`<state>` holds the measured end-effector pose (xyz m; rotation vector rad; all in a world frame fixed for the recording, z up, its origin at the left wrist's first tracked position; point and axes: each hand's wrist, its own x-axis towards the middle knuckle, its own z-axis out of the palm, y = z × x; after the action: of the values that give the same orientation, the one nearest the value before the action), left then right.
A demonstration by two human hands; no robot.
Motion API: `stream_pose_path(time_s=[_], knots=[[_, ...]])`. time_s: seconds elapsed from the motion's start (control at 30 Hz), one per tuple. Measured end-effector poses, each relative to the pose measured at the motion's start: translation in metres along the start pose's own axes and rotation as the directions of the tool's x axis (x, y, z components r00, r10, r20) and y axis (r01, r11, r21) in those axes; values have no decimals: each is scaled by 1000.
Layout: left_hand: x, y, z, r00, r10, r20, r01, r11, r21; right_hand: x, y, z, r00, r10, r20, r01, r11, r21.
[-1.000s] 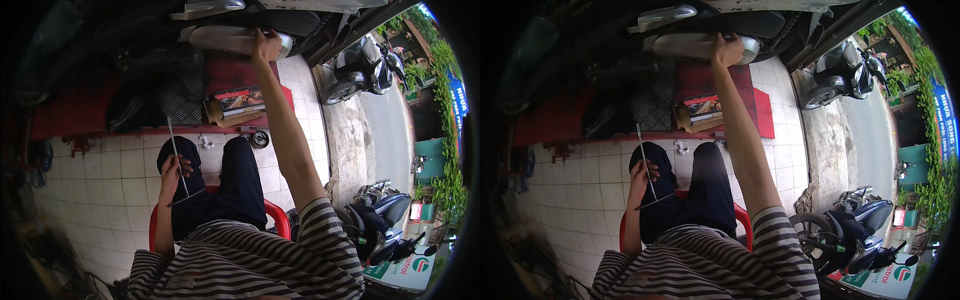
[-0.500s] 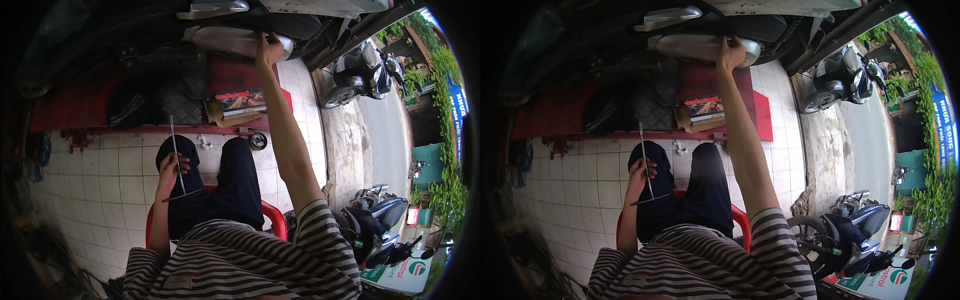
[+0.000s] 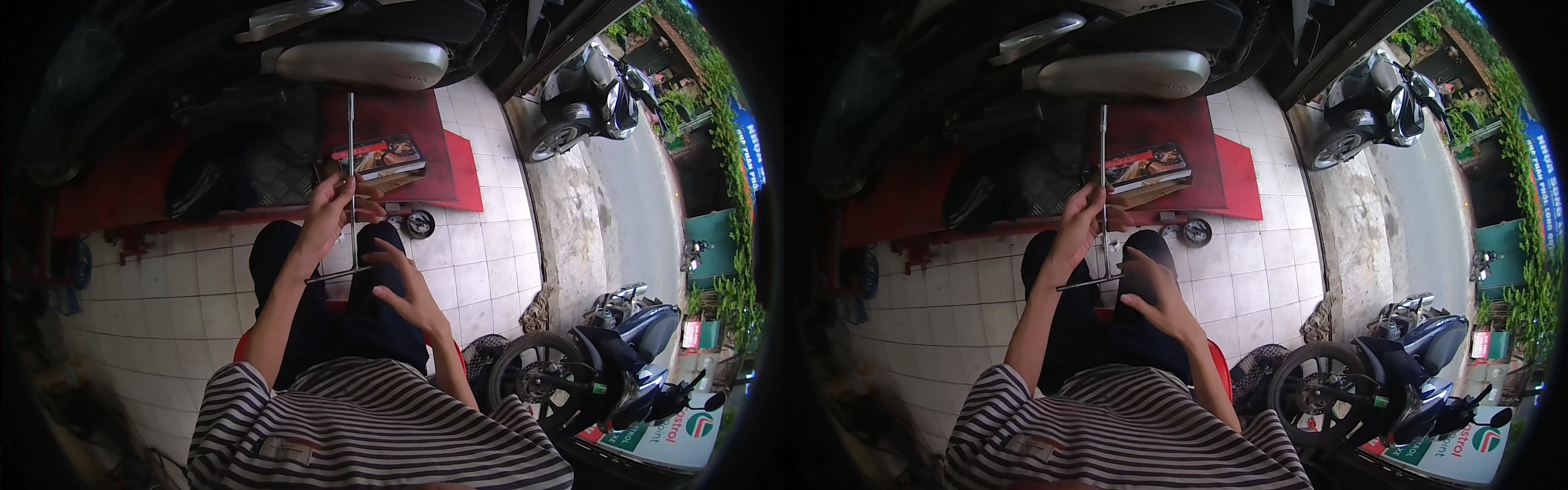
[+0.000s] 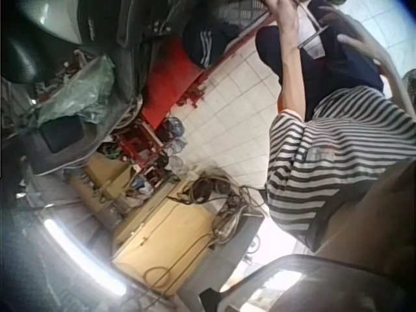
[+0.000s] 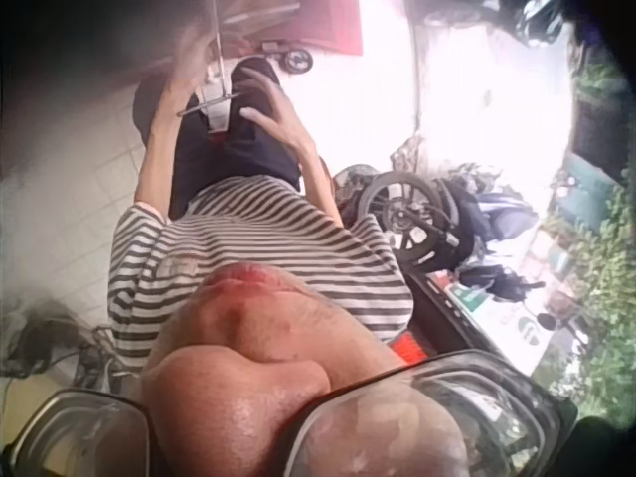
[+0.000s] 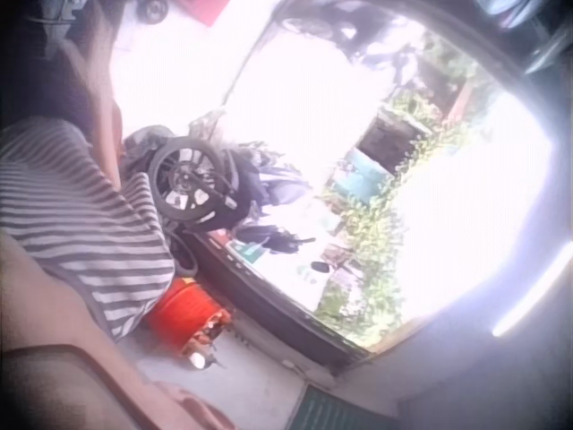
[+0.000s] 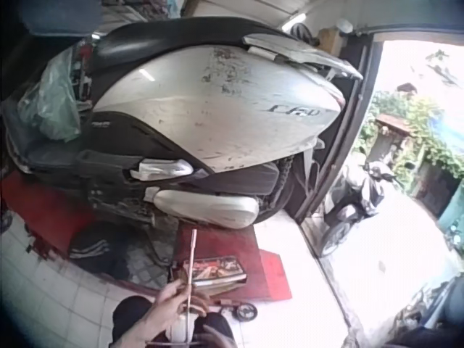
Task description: The person uses a T-handle socket wrench to unscrew bolts from the side of a motorcycle engine.
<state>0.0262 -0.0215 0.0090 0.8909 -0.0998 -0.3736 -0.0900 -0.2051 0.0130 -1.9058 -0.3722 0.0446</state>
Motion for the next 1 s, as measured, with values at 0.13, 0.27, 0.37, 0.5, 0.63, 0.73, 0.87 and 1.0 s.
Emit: stream_pose_path(time_s=[0.13,0.27,0.37,0.5,0.63,0.73,0.87,1.0], knots=[[47,21,23,1000,-24,-9,25,993,112,26,-6,10,976,-105,-190,47,957,-287],[82,32,33,999,52,-3,-50,981,187,65,6,-2,921,-246,-302,119,915,-385],[97,43,37,996,86,-15,-82,980,180,81,4,-15,885,-356,-301,169,847,-503],[112,55,38,995,98,28,-102,975,199,96,-1,-22,836,-439,-329,237,830,-505],[107,64,41,998,45,51,-56,969,239,96,-12,-26,807,-441,-394,208,835,-509],[97,68,47,994,-26,105,-3,964,265,96,-24,-32,740,-410,-533,184,886,-426],[92,76,52,986,-92,136,66,981,182,105,-29,-48,553,-618,-559,207,751,-627],[102,81,51,971,-146,191,125,985,122,96,-47,-39,593,-567,-572,-70,672,-738]])
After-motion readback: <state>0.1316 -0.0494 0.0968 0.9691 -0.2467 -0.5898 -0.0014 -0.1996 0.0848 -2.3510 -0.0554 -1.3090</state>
